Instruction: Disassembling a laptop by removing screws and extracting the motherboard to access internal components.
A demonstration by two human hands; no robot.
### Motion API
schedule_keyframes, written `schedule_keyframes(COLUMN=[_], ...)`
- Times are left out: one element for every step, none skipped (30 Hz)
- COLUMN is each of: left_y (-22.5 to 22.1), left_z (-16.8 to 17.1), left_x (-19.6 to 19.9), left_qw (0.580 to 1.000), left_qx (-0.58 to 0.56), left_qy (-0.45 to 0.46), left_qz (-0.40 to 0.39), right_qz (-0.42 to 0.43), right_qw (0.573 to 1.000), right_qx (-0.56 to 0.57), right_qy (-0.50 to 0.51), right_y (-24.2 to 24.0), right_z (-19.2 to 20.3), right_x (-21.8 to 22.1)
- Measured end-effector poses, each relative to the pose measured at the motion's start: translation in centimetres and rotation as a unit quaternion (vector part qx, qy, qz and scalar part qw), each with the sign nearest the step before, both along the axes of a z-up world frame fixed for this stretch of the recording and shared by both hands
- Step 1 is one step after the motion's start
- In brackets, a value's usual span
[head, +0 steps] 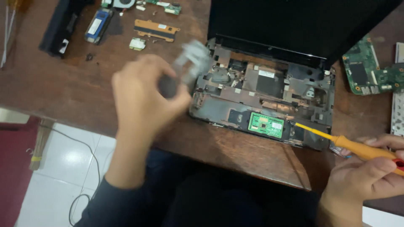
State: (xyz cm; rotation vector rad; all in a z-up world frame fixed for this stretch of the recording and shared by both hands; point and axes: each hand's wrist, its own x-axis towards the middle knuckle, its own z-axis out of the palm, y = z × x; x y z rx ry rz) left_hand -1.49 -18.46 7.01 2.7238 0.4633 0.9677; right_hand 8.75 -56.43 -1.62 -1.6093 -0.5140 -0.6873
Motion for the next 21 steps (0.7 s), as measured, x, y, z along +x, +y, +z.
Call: schedule_keyframes(left_y=[-1.2,-2.5,-3.7,-4.9,-6.0,-6.8,-7.5,-8.3,-8.5,-8.6,-8.8,-8.8,-8.8,-8.8,-8.8,-8.8,-8.9,-8.9,-8.9,-9.0,-8.9], left_z=[0.7,1.3,0.5,-0.2,-0.8,-1.2,-1.7,-2.4,-2.6,-2.7,-2.6,-2.6,-2.8,-3.0,-2.9,-2.9,-3.0,-3.1,-3.2,-3.3,-3.2], left_x=[0.2,0.4,1.0,1.5,2.2,2.3,2.7,3.1,3.2,3.6,3.8,3.9,4.0,4.2,4.2,4.4,4.2,4.3,4.2,4.2,4.1], left_qw=[0.996,0.983,0.983,0.975,0.963,0.962,0.949,0.932,0.93,0.924,0.919,0.918,0.914,0.91,0.91,0.908,0.906,0.905,0.905,0.906,0.905], left_qx=[-0.03,-0.06,-0.062,-0.042,-0.021,-0.024,-0.024,-0.023,-0.024,-0.019,-0.021,-0.029,-0.024,-0.019,-0.021,-0.029,-0.042,-0.049,-0.047,-0.045,-0.051], left_qy=[-0.015,-0.031,-0.029,-0.011,0.006,0.008,-0.021,-0.049,-0.049,-0.049,-0.042,-0.034,-0.028,-0.023,-0.019,-0.012,-0.004,0.002,0.008,0.015,0.02], left_qz=[-0.085,-0.169,-0.173,-0.22,-0.267,-0.271,-0.315,-0.359,-0.363,-0.378,-0.391,-0.394,-0.404,-0.413,-0.414,-0.418,-0.422,-0.422,-0.422,-0.422,-0.421], right_qz=[-0.001,-0.002,-0.006,-0.024,-0.042,-0.046,-0.103,-0.158,-0.163,-0.183,-0.203,-0.208,-0.207,-0.206,-0.207,-0.244,-0.281,-0.283,-0.274,-0.265,-0.265], right_qw=[1.0,1.0,1.0,0.999,0.998,0.998,0.992,0.979,0.979,0.976,0.972,0.971,0.973,0.975,0.975,0.964,0.949,0.948,0.955,0.959,0.959], right_qx=[0.011,0.022,0.02,0.01,0.0,-0.003,0.06,0.125,0.124,0.122,0.115,0.109,0.094,0.08,0.079,0.089,0.095,0.088,0.092,0.096,0.091], right_qy=[0.004,0.008,0.01,-0.022,-0.054,-0.051,-0.035,-0.02,-0.021,0.001,0.034,0.042,0.03,0.018,0.022,0.064,0.107,0.113,0.068,0.023,0.029], right_y=[0.2,0.3,0.0,-0.2,-0.4,-0.9,-1.3,-1.7,-1.9,-1.9,-2.1,-1.9,-1.6,-1.3,-0.6,0.2,0.8,0.3,-0.2,-0.6,-0.8], right_z=[0.2,0.3,0.0,-0.2,-0.2,-0.9,-2.0,-3.2,-3.4,-3.5,-3.3,-2.8,-2.5,-2.2,-1.5,-0.8,-0.2,-0.6,-1.3,-1.9,-1.9], right_x=[-0.2,-0.4,-0.2,0.1,0.3,0.2,0.6,0.9,0.8,0.8,0.5,0.1,0.2,0.2,0.0,-0.1,-0.5,-0.4,-0.3,-0.2,0.0])
